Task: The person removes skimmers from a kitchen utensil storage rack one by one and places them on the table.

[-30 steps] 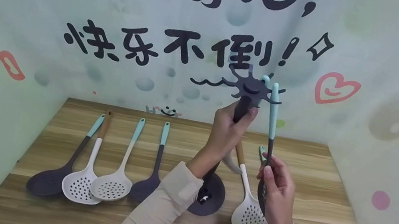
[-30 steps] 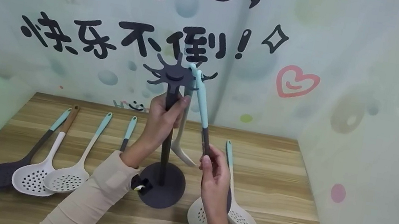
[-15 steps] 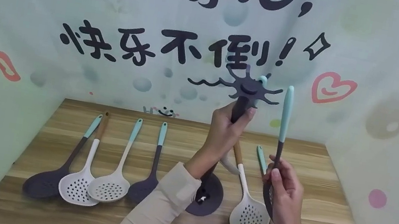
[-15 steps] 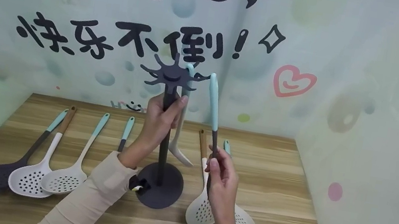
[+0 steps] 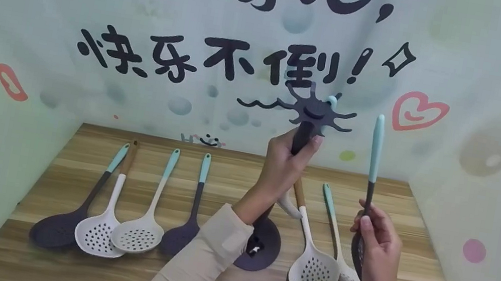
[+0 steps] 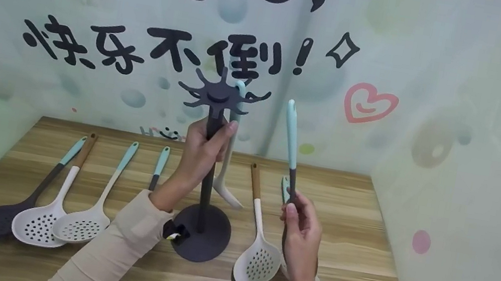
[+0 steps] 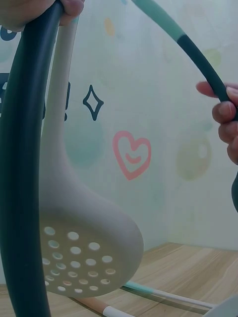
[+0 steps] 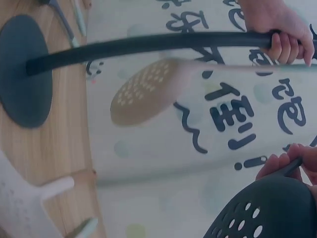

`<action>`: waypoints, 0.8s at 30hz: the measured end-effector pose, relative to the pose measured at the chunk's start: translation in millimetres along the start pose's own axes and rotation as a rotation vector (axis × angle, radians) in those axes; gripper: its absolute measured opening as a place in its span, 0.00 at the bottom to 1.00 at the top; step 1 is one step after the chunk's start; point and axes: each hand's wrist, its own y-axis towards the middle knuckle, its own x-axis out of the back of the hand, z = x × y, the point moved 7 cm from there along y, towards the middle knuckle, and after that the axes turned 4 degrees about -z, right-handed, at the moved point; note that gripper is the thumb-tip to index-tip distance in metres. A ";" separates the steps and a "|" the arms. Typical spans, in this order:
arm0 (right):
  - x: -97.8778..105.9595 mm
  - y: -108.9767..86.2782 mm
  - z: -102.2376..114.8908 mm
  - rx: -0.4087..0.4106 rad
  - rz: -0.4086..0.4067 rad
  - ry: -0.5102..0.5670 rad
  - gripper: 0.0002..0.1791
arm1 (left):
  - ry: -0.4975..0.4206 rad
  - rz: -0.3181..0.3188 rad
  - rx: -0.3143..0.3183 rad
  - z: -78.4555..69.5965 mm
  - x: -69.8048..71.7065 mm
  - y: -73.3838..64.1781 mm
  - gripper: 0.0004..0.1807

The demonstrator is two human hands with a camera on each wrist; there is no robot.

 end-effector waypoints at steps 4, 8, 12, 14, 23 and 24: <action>18.6 7.2 -7.0 -0.070 -0.083 -0.094 0.12 | -0.005 0.007 0.010 0.2 -0.4 0.1 0.17; 40.1 15.8 -16.5 -0.154 -0.151 -0.205 0.10 | -0.007 0.006 0.017 1.2 -0.8 0.0 0.17; 64.1 28.0 -26.6 -0.202 -0.175 -0.344 0.12 | -0.006 0.003 0.022 2.0 -0.9 -0.1 0.17; 76.0 35.0 -32.8 -0.222 -0.168 -0.430 0.14 | -0.001 0.002 0.021 2.3 -0.9 0.0 0.16; 120.5 53.9 -80.2 -0.335 -0.046 -0.743 0.21 | 0.000 -0.002 0.008 1.5 -0.3 -0.2 0.16; 123.9 53.2 -87.2 -0.343 -0.028 -0.758 0.21 | 0.000 -0.002 0.007 1.4 -0.6 -0.2 0.16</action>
